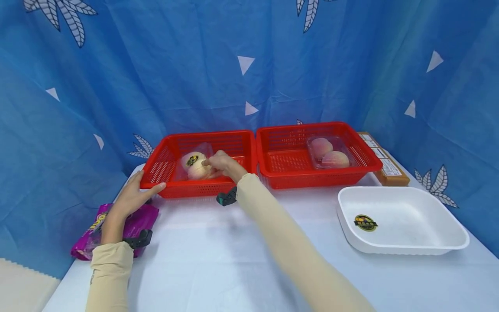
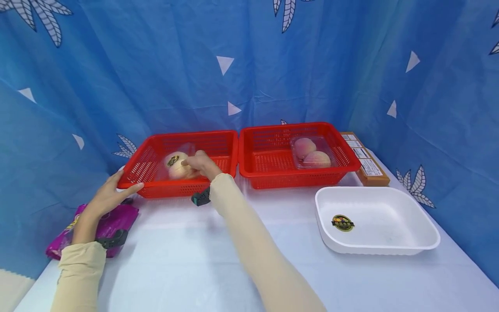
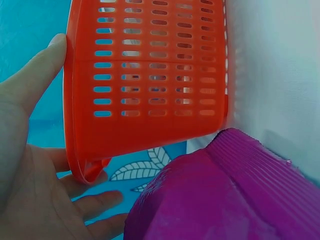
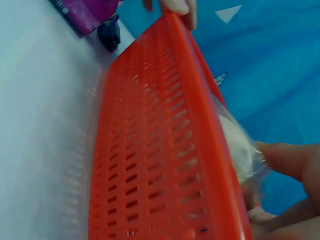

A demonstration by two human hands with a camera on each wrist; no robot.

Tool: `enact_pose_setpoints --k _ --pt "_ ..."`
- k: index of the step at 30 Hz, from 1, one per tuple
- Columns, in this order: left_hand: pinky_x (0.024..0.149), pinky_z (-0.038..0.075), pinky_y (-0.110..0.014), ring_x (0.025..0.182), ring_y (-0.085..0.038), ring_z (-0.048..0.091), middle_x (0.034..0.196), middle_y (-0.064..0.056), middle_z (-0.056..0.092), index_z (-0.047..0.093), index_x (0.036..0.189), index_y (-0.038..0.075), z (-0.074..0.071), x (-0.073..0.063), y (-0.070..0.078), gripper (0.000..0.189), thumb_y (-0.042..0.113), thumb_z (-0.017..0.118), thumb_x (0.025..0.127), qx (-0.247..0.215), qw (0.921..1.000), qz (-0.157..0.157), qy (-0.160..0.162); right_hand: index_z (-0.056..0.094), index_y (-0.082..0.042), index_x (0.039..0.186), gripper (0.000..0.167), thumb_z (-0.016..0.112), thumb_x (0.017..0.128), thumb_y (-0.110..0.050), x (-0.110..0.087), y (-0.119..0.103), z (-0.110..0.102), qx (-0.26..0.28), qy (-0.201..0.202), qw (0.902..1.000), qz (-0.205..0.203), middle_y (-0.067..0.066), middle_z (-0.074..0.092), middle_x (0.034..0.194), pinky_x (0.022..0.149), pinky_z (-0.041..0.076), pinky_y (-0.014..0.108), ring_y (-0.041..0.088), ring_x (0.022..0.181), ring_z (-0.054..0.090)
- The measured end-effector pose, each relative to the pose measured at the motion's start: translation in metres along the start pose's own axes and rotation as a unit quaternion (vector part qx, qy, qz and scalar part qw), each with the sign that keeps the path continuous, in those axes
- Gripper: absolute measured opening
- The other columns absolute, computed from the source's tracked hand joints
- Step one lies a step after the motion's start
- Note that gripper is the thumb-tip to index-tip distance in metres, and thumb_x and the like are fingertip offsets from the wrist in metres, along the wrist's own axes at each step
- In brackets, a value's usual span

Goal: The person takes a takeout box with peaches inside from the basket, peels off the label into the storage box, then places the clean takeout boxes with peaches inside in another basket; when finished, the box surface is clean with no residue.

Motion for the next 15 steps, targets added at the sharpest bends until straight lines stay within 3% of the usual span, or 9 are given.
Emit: enact_pose_setpoints --k 1,2,4,7,11,15 --pt "0.088 0.047 -0.062 0.127 -0.05 0.032 0.145 -0.03 0.028 0.005 0.153 0.003 0.0 0.0 -0.001 0.107 0.064 0.058 0.084 0.001 1.0 -0.002 -0.001 0.053 0.009 0.089 0.014 0.058 0.093 -0.004 0.0 0.0 -0.003 0.01 -0.001 0.9999 -0.011 0.004 0.042 0.052 0.069 0.058 0.037 0.016 0.045 0.056" --pt "0.088 0.047 -0.062 0.127 -0.05 0.032 0.145 -0.03 0.028 0.005 0.153 0.002 0.0 0.0 -0.001 0.107 0.064 0.058 0.084 0.002 1.0 -0.003 -0.002 0.05 0.002 0.075 0.02 0.057 0.093 -0.003 0.0 -0.001 -0.006 0.02 -0.001 0.9996 -0.021 0.004 0.04 0.052 0.072 0.057 0.04 0.016 0.045 0.056" --pt "0.088 0.047 -0.062 0.127 -0.05 0.031 0.145 -0.03 0.027 0.003 0.153 0.002 0.001 -0.001 -0.002 0.108 0.064 0.058 0.084 0.005 1.0 -0.006 -0.003 0.051 0.001 0.073 0.021 0.056 0.093 -0.002 -0.002 -0.003 -0.014 0.031 -0.002 0.9986 -0.043 0.004 0.038 0.053 0.075 0.055 0.044 0.017 0.046 0.056" --pt "0.088 0.047 -0.062 0.128 -0.051 0.031 0.146 -0.03 0.026 0.002 0.153 0.002 0.001 -0.001 -0.002 0.108 0.063 0.058 0.084 0.005 0.9999 -0.008 -0.005 0.052 0.005 0.094 0.007 0.056 0.092 0.0 -0.008 -0.008 -0.031 0.051 0.0 0.9962 -0.07 0.005 0.044 0.063 0.077 0.055 0.046 0.017 0.049 0.054" --pt "0.088 0.047 -0.062 0.128 -0.051 0.031 0.146 -0.029 0.026 0.003 0.153 0.003 0.002 0.0 0.0 0.107 0.062 0.059 0.084 -0.001 1.0 -0.002 -0.008 0.044 0.007 0.131 0.041 0.055 0.092 0.001 -0.027 -0.026 -0.061 0.077 -0.016 0.9926 -0.093 0.005 0.044 0.075 0.079 0.055 0.048 0.013 0.052 0.044" --pt "0.088 0.047 -0.062 0.128 -0.05 0.031 0.146 -0.029 0.026 0.004 0.153 0.003 0.0 0.001 0.0 0.107 0.062 0.059 0.084 0.0 1.0 0.004 -0.003 0.041 0.001 0.141 0.048 0.052 0.094 -0.001 -0.061 -0.045 -0.092 0.046 -0.077 0.9892 -0.116 0.007 0.049 0.09 0.079 0.057 0.043 0.015 0.063 0.048"
Point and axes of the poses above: each hand's wrist, its own x-axis towards the middle knuckle, its own z-axis out of the palm, y = z × x, the point moved 3 cm from there along x, towards the middle knuckle
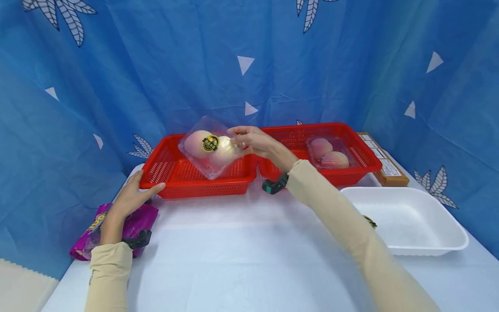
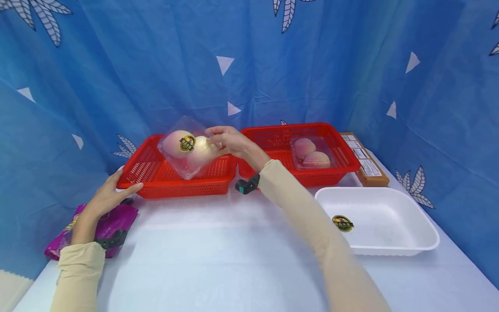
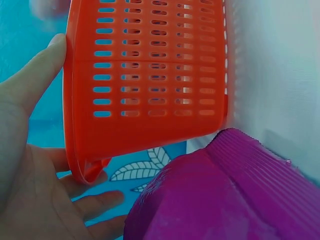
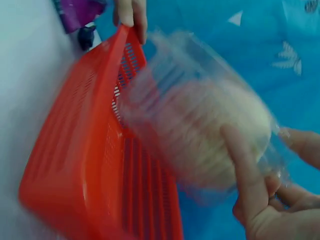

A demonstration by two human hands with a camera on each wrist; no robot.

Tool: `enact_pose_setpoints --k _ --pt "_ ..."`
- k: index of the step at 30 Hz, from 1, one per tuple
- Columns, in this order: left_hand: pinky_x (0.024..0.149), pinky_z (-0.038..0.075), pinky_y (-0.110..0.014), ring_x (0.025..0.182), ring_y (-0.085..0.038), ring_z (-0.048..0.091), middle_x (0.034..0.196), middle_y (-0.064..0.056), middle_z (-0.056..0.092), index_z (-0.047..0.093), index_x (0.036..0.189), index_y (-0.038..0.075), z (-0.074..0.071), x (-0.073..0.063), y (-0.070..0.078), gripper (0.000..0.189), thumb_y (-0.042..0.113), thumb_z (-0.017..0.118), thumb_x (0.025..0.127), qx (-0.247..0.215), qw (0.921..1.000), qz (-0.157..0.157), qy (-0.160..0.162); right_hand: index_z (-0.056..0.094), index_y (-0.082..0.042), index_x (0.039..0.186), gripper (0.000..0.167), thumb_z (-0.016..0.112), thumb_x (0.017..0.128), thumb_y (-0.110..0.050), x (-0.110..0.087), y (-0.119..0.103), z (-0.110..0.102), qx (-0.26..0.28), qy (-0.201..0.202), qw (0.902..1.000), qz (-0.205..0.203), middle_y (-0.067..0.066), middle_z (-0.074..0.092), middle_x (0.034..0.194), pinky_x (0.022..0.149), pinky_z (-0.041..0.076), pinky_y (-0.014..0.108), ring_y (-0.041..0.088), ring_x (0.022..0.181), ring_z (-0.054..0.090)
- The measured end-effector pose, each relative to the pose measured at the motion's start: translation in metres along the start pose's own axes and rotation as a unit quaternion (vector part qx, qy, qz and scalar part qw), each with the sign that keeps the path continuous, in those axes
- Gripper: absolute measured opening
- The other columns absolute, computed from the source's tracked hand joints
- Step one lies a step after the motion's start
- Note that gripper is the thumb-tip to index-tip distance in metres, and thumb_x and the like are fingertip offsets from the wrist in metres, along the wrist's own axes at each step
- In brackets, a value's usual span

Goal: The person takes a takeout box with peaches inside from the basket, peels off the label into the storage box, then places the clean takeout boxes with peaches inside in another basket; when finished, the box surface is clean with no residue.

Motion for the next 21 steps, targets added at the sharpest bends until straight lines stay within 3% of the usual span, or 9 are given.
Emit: enact_pose_setpoints --k 5,10,15,21 --pt "0.088 0.047 -0.063 0.127 -0.051 0.031 0.145 -0.03 0.026 0.004 0.153 0.001 -0.001 0.001 0.001 0.106 0.062 0.059 0.085 0.002 1.0 0.004 0.0 0.041 0.0 0.142 0.048 0.05 0.095 -0.003 -0.053 -0.015 -0.023 -0.037 -0.115 0.9926 -0.018 0.013 0.055 0.116 0.074 0.058 0.037 0.022 0.092 0.062" --pt "0.087 0.048 -0.062 0.126 -0.051 0.03 0.145 -0.031 0.025 0.003 0.152 -0.001 -0.003 -0.001 -0.002 0.105 0.06 0.058 0.086 0.002 1.0 0.004 -0.002 0.047 -0.004 0.139 0.047 0.054 0.093 -0.008 -0.101 -0.004 -0.038 -0.124 -0.205 0.9708 -0.021 0.014 0.058 0.122 0.076 0.058 0.042 0.03 0.107 0.059" --pt "0.086 0.049 -0.061 0.125 -0.051 0.031 0.145 -0.031 0.025 0.003 0.153 0.001 -0.002 0.001 -0.003 0.105 0.061 0.057 0.086 0.001 1.0 0.004 -0.006 0.048 -0.006 0.139 0.048 0.058 0.092 -0.014 -0.134 0.023 -0.052 -0.165 -0.241 0.9563 0.017 0.014 0.059 0.125 0.081 0.056 0.044 0.032 0.116 0.053" --pt "0.087 0.047 -0.063 0.125 -0.051 0.031 0.144 -0.031 0.025 0.003 0.153 0.002 0.0 0.002 -0.001 0.102 0.061 0.055 0.087 0.006 0.9999 0.009 -0.011 0.05 -0.006 0.138 0.049 0.058 0.091 -0.014 -0.147 0.055 -0.063 -0.186 -0.247 0.9478 0.078 0.011 0.056 0.13 0.076 0.057 0.044 0.03 0.12 0.051"
Point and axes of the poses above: each hand's wrist, its own x-axis towards the middle knuckle, its own z-axis out of the palm, y = z × x, the point moved 3 cm from there along x, towards the middle knuckle
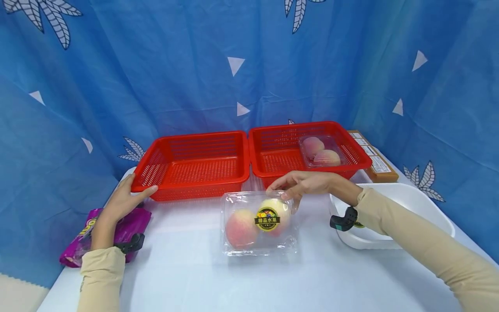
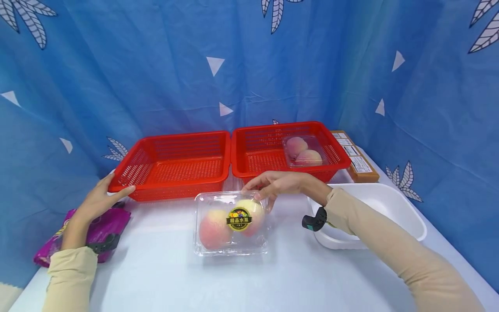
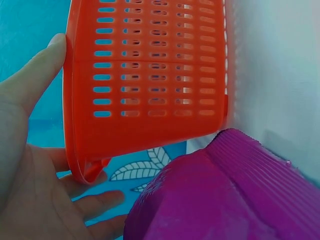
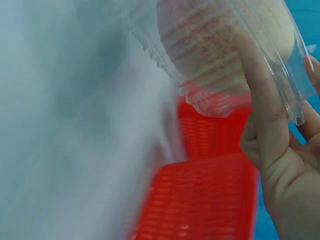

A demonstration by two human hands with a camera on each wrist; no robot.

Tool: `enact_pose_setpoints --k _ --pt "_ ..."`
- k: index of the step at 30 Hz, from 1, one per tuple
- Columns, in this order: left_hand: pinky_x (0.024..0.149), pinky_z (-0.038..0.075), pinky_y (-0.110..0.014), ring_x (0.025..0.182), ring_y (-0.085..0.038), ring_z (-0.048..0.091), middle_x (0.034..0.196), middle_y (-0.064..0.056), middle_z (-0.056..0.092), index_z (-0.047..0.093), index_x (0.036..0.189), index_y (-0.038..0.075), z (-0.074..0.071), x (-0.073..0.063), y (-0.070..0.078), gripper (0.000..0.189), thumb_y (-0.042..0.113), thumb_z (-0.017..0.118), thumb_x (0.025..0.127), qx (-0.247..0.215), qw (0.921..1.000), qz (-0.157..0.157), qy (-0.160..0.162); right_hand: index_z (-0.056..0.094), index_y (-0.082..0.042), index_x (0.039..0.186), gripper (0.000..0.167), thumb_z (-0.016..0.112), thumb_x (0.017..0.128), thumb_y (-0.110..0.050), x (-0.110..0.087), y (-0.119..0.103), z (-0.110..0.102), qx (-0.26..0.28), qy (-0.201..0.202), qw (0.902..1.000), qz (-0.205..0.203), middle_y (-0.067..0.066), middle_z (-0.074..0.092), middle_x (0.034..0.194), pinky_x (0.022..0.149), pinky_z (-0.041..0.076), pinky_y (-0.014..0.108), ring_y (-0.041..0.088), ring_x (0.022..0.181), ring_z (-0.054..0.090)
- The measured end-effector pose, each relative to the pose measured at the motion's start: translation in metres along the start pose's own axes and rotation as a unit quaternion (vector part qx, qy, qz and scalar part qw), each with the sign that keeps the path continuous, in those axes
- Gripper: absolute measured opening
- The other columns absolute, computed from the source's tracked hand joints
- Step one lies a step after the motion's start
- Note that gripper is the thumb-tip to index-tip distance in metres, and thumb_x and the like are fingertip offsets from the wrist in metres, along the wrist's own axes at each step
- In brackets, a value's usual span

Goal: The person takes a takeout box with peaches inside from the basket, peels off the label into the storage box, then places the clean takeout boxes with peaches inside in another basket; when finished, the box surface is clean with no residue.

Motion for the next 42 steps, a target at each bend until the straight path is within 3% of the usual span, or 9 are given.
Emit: enact_pose_setpoints --k 5,8,11,14,18,23,29,35,42 --pt "0.089 0.044 -0.066 0.126 -0.052 0.03 0.146 -0.032 0.022 0.002 0.153 0.001 0.0 -0.001 0.002 0.103 0.062 0.053 0.088 0.009 0.9999 -0.004 -0.006 0.049 -0.008 0.14 0.048 0.058 0.093 -0.014 0.001 0.015 0.0 0.0 0.003 0.9988 0.048 0.009 0.055 0.132 0.077 0.057 0.04 0.027 0.119 0.052" --pt "0.091 0.034 -0.074 0.132 -0.059 0.017 0.15 -0.037 0.009 0.0 0.152 -0.001 -0.002 -0.001 0.009 0.103 0.063 0.05 0.088 0.057 0.9983 0.0 -0.01 0.048 -0.009 0.141 0.049 0.056 0.094 -0.016 0.0 0.02 -0.001 -0.036 0.008 0.9982 0.048 0.008 0.057 0.129 0.079 0.056 0.041 0.027 0.113 0.054" --pt "0.09 0.027 -0.079 0.133 -0.062 0.007 0.151 -0.037 0.0 0.003 0.152 -0.001 -0.004 -0.006 0.034 0.1 0.062 0.049 0.089 0.112 0.9933 0.026 -0.004 0.05 -0.011 0.141 0.048 0.056 0.093 -0.016 0.001 0.024 -0.001 -0.087 0.034 0.9943 0.051 0.007 0.057 0.13 0.079 0.055 0.041 0.026 0.112 0.052" --pt "0.094 0.022 -0.078 0.137 -0.057 0.01 0.154 -0.032 0.006 0.01 0.154 0.004 0.002 -0.014 0.076 0.094 0.059 0.052 0.09 0.137 0.9877 0.076 0.006 0.052 -0.011 0.139 0.047 0.058 0.092 -0.016 0.002 0.028 0.0 -0.123 0.074 0.9873 0.068 0.01 0.055 0.134 0.078 0.056 0.038 0.025 0.114 0.05" --pt "0.104 0.022 -0.071 0.14 -0.044 0.021 0.156 -0.019 0.023 0.023 0.154 0.014 0.035 -0.028 0.132 0.085 0.057 0.058 0.088 0.131 0.9783 0.16 -0.014 0.054 -0.009 0.137 0.044 0.058 0.093 -0.015 0.005 0.029 0.002 -0.142 0.11 0.9805 0.081 0.015 0.052 0.136 0.076 0.055 0.036 0.027 0.113 0.049" --pt "0.107 0.029 -0.061 0.14 -0.03 0.032 0.151 -0.004 0.038 0.036 0.149 0.024 0.098 -0.047 0.177 0.077 0.06 0.06 0.085 0.093 0.958 0.251 -0.103 0.057 -0.007 0.133 0.041 0.057 0.093 -0.011 0.004 0.022 0.006 -0.19 0.138 0.97 0.063 0.014 0.056 0.131 0.08 0.055 0.035 0.026 0.112 0.052" --pt "0.108 0.031 -0.057 0.141 -0.027 0.031 0.153 0.0 0.034 0.035 0.149 0.026 0.145 -0.049 0.184 0.082 0.065 0.06 0.082 0.107 0.9405 0.278 -0.163 0.06 -0.009 0.129 0.043 0.069 0.087 -0.015 -0.005 0.0 0.023 -0.334 0.187 0.9236 -0.022 0.007 0.062 0.121 0.086 0.054 0.039 0.028 0.107 0.059" --pt "0.11 0.026 -0.06 0.141 -0.032 0.029 0.154 -0.006 0.034 0.034 0.15 0.026 0.154 -0.045 0.176 0.087 0.068 0.061 0.079 0.102 0.9433 0.253 -0.189 0.066 -0.02 0.121 0.039 0.075 0.084 -0.025 -0.012 -0.007 0.041 -0.389 0.169 0.9056 -0.016 -0.004 0.06 0.117 0.088 0.053 0.04 0.021 0.111 0.055" --pt "0.11 0.029 -0.056 0.141 -0.029 0.03 0.153 -0.002 0.035 0.033 0.15 0.029 0.157 -0.043 0.174 0.087 0.069 0.061 0.078 0.105 0.944 0.25 -0.189 0.071 -0.024 0.109 0.026 0.076 0.083 -0.027 -0.012 -0.003 0.048 -0.443 0.197 0.8743 -0.029 -0.011 0.061 0.109 0.087 0.053 0.029 0.011 0.105 0.055"
Point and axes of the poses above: each hand's wrist, its own x-axis towards the middle knuckle, its own z-axis out of the palm, y = z × x, the point moved 3 cm from there along x, towards the middle knuckle
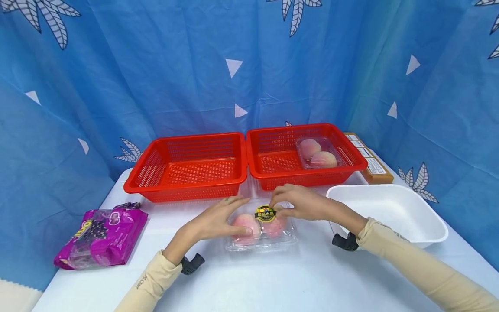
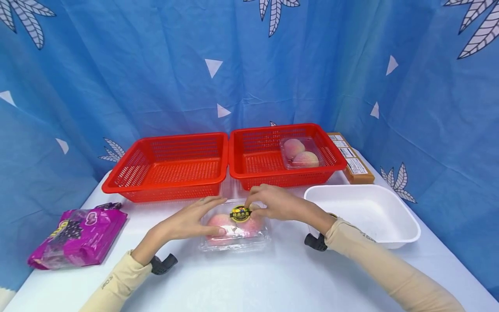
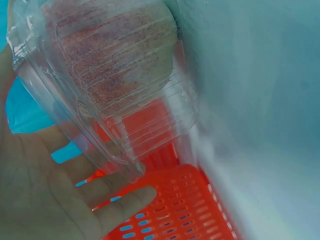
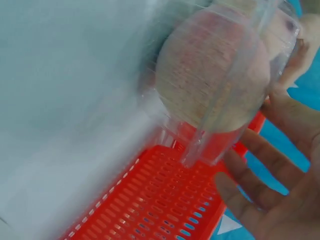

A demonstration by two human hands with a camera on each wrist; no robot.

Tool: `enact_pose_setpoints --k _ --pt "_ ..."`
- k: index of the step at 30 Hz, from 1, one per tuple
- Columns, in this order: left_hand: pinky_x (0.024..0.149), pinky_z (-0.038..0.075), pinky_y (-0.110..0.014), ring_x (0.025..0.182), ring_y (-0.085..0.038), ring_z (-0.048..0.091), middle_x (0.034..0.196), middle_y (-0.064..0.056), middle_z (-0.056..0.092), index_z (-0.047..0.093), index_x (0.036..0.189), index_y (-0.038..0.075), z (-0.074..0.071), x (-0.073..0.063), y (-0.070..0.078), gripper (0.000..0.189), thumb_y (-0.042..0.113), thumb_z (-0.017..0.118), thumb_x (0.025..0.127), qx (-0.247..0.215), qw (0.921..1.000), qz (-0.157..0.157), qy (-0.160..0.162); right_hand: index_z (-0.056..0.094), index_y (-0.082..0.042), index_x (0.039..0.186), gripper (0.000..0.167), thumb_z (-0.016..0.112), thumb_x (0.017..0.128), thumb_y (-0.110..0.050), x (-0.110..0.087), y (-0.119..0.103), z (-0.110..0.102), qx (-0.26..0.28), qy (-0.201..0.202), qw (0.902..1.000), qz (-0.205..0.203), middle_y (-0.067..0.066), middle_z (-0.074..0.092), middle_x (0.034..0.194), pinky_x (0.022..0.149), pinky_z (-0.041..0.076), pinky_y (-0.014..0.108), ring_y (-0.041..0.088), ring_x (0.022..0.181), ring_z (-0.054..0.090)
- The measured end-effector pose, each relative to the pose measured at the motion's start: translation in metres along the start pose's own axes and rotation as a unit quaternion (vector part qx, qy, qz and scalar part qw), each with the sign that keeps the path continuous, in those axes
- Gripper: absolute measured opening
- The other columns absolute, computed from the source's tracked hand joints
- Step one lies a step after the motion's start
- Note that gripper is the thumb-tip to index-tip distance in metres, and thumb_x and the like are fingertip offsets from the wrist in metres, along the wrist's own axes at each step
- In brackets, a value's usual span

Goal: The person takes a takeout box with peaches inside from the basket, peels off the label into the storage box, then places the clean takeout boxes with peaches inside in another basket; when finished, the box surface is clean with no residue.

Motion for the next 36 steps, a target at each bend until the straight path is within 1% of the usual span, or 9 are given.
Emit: enact_pose_setpoints --k 5,10,13,16,21,25,29,32,36 --pt "0.11 0.03 -0.054 0.14 -0.028 0.031 0.152 -0.001 0.036 0.034 0.15 0.029 0.001 0.001 0.0 0.087 0.07 0.061 0.078 0.001 1.0 0.001 0.004 0.072 -0.024 0.098 0.014 0.074 0.084 -0.02 -0.001 -0.003 0.004 -0.013 0.036 0.9985 -0.04 -0.011 0.059 0.099 0.083 0.052 0.024 0.007 0.096 0.054" --pt "0.11 0.029 -0.055 0.141 -0.028 0.031 0.152 -0.001 0.035 0.033 0.15 0.028 0.002 -0.001 0.0 0.087 0.069 0.061 0.078 -0.003 1.0 0.002 0.005 0.061 -0.02 0.098 0.01 0.067 0.09 -0.017 0.004 -0.008 0.011 0.013 0.05 0.9975 -0.048 -0.011 0.059 0.09 0.076 0.052 0.02 0.004 0.083 0.055" --pt "0.11 0.029 -0.056 0.141 -0.028 0.03 0.153 -0.001 0.035 0.033 0.15 0.027 0.002 -0.001 0.0 0.088 0.068 0.062 0.078 -0.004 1.0 0.003 0.004 0.056 -0.016 0.097 0.006 0.061 0.094 -0.016 0.008 -0.01 0.016 0.055 0.048 0.997 -0.028 -0.01 0.056 0.081 0.066 0.049 0.019 0.004 0.072 0.052" --pt "0.11 0.028 -0.056 0.141 -0.029 0.03 0.153 -0.002 0.035 0.033 0.15 0.026 0.002 -0.001 0.0 0.088 0.069 0.061 0.078 -0.004 1.0 0.004 0.005 0.057 -0.014 0.092 0.005 0.06 0.095 -0.017 0.012 -0.012 0.017 0.099 0.063 0.9929 0.017 -0.009 0.053 0.073 0.058 0.045 0.02 0.006 0.064 0.049" --pt "0.111 0.026 -0.057 0.142 -0.03 0.028 0.153 -0.005 0.035 0.033 0.15 0.025 0.0 -0.002 0.002 0.088 0.068 0.061 0.079 -0.006 0.9999 0.004 0.007 0.058 -0.013 0.087 0.007 0.065 0.09 -0.013 0.018 -0.012 0.017 0.15 0.098 0.9802 0.084 -0.005 0.054 0.067 0.05 0.04 0.02 0.009 0.058 0.047" --pt "0.111 0.025 -0.057 0.142 -0.031 0.028 0.153 -0.006 0.035 0.033 0.15 0.025 0.0 -0.001 0.002 0.089 0.068 0.062 0.078 -0.006 1.0 0.002 0.007 0.057 -0.008 0.094 0.012 0.065 0.087 -0.003 0.017 -0.009 0.019 0.213 0.097 0.9683 0.087 0.001 0.056 0.074 0.054 0.044 0.02 0.013 0.064 0.051" --pt "0.11 0.026 -0.058 0.142 -0.031 0.028 0.153 -0.006 0.034 0.033 0.15 0.024 0.0 -0.001 0.003 0.089 0.068 0.062 0.078 -0.01 0.9999 0.001 0.005 0.055 -0.001 0.107 0.018 0.062 0.091 -0.002 0.012 -0.006 0.013 0.336 0.101 0.9334 0.075 0.009 0.057 0.085 0.063 0.051 0.023 0.02 0.076 0.056" --pt "0.11 0.027 -0.057 0.141 -0.03 0.029 0.152 -0.005 0.035 0.034 0.15 0.024 -0.001 -0.001 0.002 0.089 0.068 0.062 0.078 -0.014 0.9999 0.001 0.005 0.055 -0.001 0.119 0.028 0.061 0.092 -0.005 0.005 -0.003 -0.008 0.385 0.119 0.913 0.063 0.013 0.059 0.09 0.067 0.055 0.027 0.024 0.079 0.059" --pt "0.111 0.027 -0.056 0.141 -0.03 0.029 0.152 -0.002 0.036 0.035 0.15 0.024 -0.001 -0.001 0.002 0.09 0.069 0.062 0.077 -0.015 0.9999 0.002 0.005 0.058 -0.005 0.126 0.034 0.063 0.092 -0.01 -0.015 0.011 -0.037 0.373 0.122 0.9161 0.08 0.014 0.063 0.092 0.071 0.057 0.033 0.025 0.08 0.063"
Point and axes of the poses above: each hand's wrist, its own x-axis towards the middle knuckle, its own z-axis out of the palm, y = z × x, the point moved 3 cm from there along x, towards the middle knuckle
